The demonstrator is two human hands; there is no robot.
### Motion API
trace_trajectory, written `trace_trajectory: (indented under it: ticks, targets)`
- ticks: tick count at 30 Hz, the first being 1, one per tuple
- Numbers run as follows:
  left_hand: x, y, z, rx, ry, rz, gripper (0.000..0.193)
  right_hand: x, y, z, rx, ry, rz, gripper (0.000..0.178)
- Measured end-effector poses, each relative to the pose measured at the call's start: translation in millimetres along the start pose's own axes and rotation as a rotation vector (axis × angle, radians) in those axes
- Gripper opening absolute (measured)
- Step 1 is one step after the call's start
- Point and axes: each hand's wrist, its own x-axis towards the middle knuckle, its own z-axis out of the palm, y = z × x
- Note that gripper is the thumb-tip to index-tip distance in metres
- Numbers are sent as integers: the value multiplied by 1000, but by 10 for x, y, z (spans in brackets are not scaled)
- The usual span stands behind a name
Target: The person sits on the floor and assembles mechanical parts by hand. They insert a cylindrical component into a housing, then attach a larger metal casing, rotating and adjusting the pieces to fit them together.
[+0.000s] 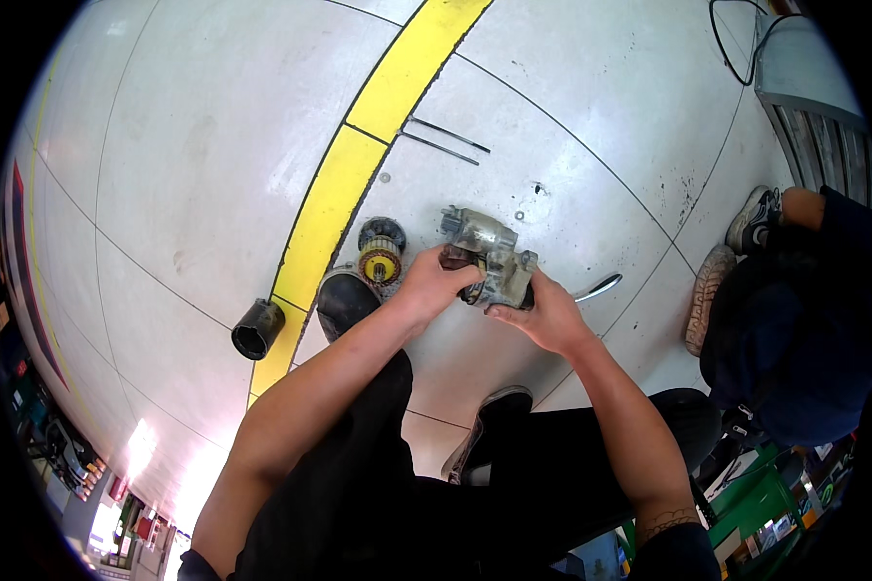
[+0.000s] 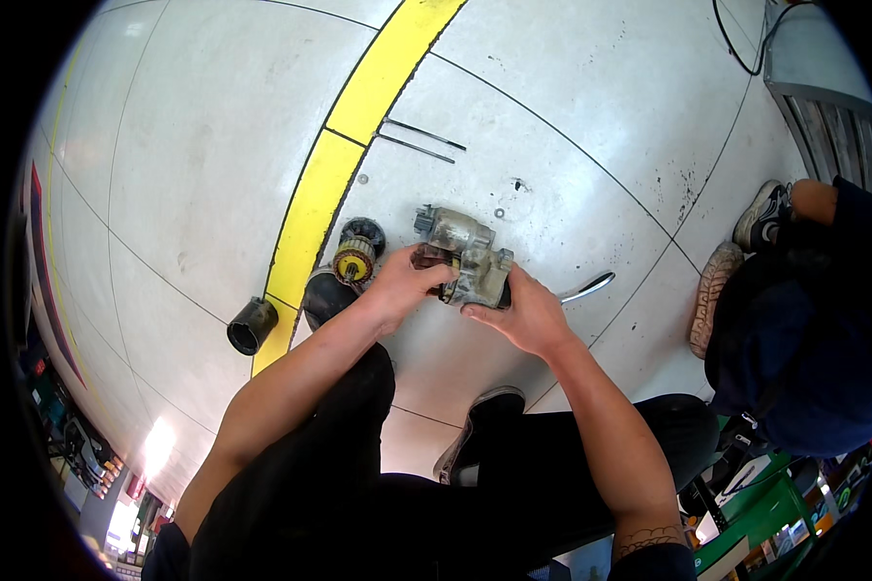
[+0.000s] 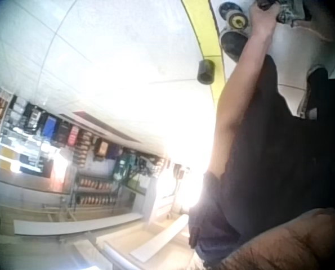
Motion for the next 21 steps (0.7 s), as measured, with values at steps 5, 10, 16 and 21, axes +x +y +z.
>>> trace_trajectory:
  ticks: [5, 10, 16, 21]
  targets:
    - [-7, 40, 27, -20, 23, -28, 36, 6, -32, -50, 39, -15, -21, 92]
    - [12, 40, 58, -20, 37, -8, 38, 31, 43, -34, 89, -23, -35, 92]
    - [57, -34, 65, 38, 72, 41, 40, 53, 62, -45, 146, -54, -38, 92]
    - [17, -139, -16, 69, -24, 122, 52, 90, 152, -23, 235, -73, -61, 90]
